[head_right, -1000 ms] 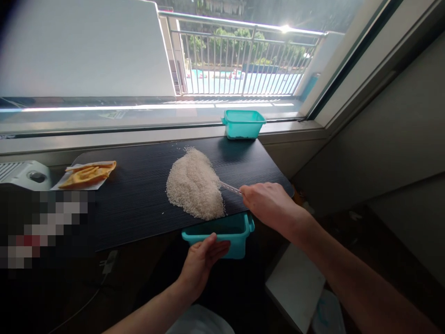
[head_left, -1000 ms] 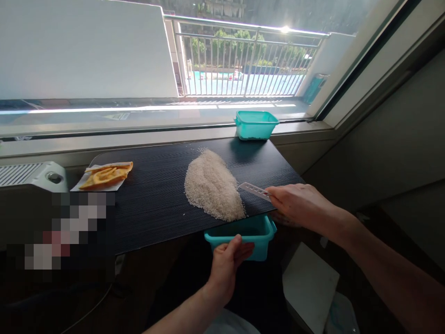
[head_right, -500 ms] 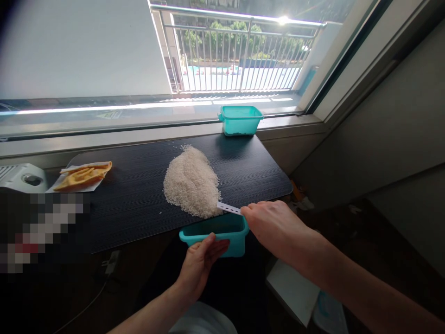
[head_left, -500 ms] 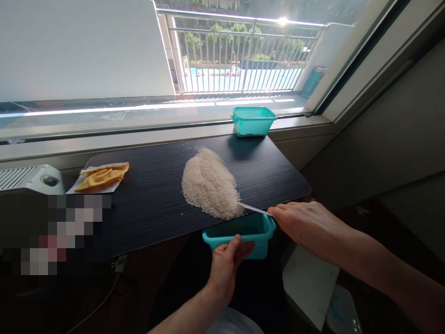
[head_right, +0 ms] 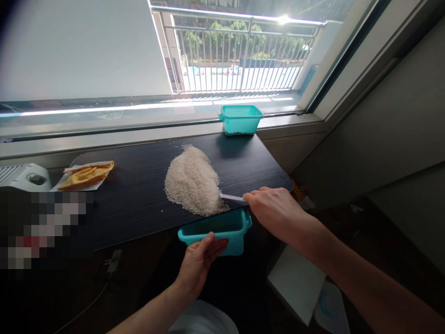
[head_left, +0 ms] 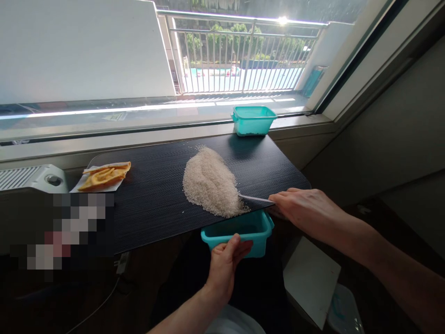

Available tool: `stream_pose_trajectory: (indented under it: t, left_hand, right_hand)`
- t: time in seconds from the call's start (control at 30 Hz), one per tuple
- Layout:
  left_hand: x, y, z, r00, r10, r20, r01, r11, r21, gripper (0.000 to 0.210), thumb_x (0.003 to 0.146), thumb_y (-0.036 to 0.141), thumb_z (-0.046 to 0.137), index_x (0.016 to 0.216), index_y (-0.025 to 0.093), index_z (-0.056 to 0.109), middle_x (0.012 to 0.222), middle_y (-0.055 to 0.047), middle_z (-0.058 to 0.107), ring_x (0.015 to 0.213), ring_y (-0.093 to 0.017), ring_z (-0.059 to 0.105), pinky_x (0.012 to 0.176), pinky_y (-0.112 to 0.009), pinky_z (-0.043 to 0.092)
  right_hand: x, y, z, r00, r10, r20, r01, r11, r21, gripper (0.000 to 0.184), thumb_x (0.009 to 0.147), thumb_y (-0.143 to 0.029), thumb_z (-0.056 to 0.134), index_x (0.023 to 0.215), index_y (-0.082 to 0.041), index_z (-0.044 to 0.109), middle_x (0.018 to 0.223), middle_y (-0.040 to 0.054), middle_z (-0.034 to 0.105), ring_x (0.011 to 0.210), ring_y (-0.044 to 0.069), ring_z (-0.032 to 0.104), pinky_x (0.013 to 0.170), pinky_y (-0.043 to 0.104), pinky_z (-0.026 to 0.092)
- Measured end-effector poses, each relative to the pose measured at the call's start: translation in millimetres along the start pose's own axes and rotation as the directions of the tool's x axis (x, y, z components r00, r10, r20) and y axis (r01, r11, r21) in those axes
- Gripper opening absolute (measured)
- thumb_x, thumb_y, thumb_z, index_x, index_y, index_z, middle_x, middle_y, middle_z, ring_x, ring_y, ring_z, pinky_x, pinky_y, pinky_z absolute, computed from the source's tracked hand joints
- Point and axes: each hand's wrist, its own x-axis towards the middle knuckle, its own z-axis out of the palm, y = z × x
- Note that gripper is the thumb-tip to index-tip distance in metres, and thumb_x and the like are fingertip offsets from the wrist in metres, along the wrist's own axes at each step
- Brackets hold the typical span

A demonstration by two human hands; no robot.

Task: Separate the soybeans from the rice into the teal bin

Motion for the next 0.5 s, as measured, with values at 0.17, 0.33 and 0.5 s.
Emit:
stream_pose_trajectory:
  t: [0.17,0.33,0.5]
  left_hand:
    - [1,0,1.2,1.000,0.011,0.000,-0.011,1.000,-0.015,0.038,0.068,0.045,0.083,0.074,0.009,0.077,0.084,-0.016,0.076,0.087,-0.029,0.072,0.093,-0.040,0.051]
    - [1,2,4.3,1.000,0.002,-0.003,-0.002,1.000,-0.016,0.037,0.066,0.045,0.084,0.071,0.009,0.076,0.082,-0.016,0.076,0.085,-0.028,0.072,0.093,-0.040,0.051]
    - [1,4,4.8,1.000,-0.008,-0.019,0.008,1.000,-0.003,0.039,0.064,0.047,0.085,0.070,0.009,0.076,0.082,-0.016,0.076,0.085,-0.028,0.072,0.093,-0.040,0.051]
  right_hand:
    - [-1,-4,6,0.998,-0.041,0.044,0.040,0.999,0.028,0.018,0.090,-0.011,0.050,0.088,-0.020,0.065,0.084,0.0044,0.070,0.075,0.017,0.063,0.057,0.026,0.031]
    - [-16,-7,9,0.994,-0.098,0.045,0.095,0.993,0.072,0.021,0.088,-0.007,0.051,0.089,-0.021,0.066,0.085,0.0019,0.071,0.077,0.016,0.063,0.060,0.026,0.035]
    - [-19,-7,4,0.990,-0.139,-0.012,0.139,0.987,0.078,0.020,0.088,-0.008,0.052,0.085,-0.021,0.067,0.080,0.0018,0.069,0.073,0.016,0.062,0.059,0.025,0.035]
